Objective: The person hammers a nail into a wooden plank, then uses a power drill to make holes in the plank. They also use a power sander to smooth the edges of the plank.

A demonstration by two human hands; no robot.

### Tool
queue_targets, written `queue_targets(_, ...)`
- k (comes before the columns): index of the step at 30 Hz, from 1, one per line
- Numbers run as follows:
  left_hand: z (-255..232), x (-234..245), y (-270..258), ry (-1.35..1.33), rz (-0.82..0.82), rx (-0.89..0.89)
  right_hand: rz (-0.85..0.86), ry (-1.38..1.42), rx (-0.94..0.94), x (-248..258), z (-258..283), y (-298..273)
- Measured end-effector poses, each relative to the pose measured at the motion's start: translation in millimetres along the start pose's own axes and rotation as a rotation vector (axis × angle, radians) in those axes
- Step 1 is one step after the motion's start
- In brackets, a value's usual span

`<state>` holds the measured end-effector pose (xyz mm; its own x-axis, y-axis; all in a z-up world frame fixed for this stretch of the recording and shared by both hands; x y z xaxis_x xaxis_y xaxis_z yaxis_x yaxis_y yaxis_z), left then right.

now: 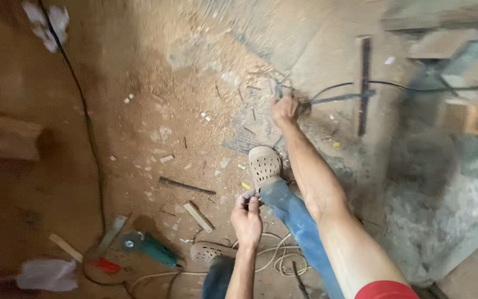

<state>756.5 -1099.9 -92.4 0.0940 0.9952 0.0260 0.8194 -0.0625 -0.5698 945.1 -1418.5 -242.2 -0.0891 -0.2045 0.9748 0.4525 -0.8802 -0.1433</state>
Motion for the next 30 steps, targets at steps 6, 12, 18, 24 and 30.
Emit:
queue_targets(6,74.3,-14.3,13.2,0.019,-0.056,0.138,0.002,0.008,0.055,-30.5,-6.8,3.1)
queue_targets(12,110.5,22.0,-8.1,0.084,-0.085,0.171,0.011,0.055,0.177,-0.8,12.5,5.0)
queue_targets(18,68.8,64.3,-51.8,0.105,-0.179,0.029,0.158,0.411,0.157,86.5,-8.8,-75.6)
queue_targets(24,-32.3,116.4,-135.5,-0.015,-0.344,-0.217,0.769,0.896,0.054,212.7,1.9,-241.7)
queue_targets(30,-85.9,245.6,-266.9,-0.327,-0.542,-0.211,1.045,0.183,0.694,320.5,13.4,-546.4)
Point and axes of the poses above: each hand's wrist, its own y-axis towards the middle knuckle, its own x-axis out of the back of the hand, z = x × y, the point moved 6 cm from there along y, towards the middle knuckle, and after that the axes turned 14 degrees about -x, right-handed, at the moved point
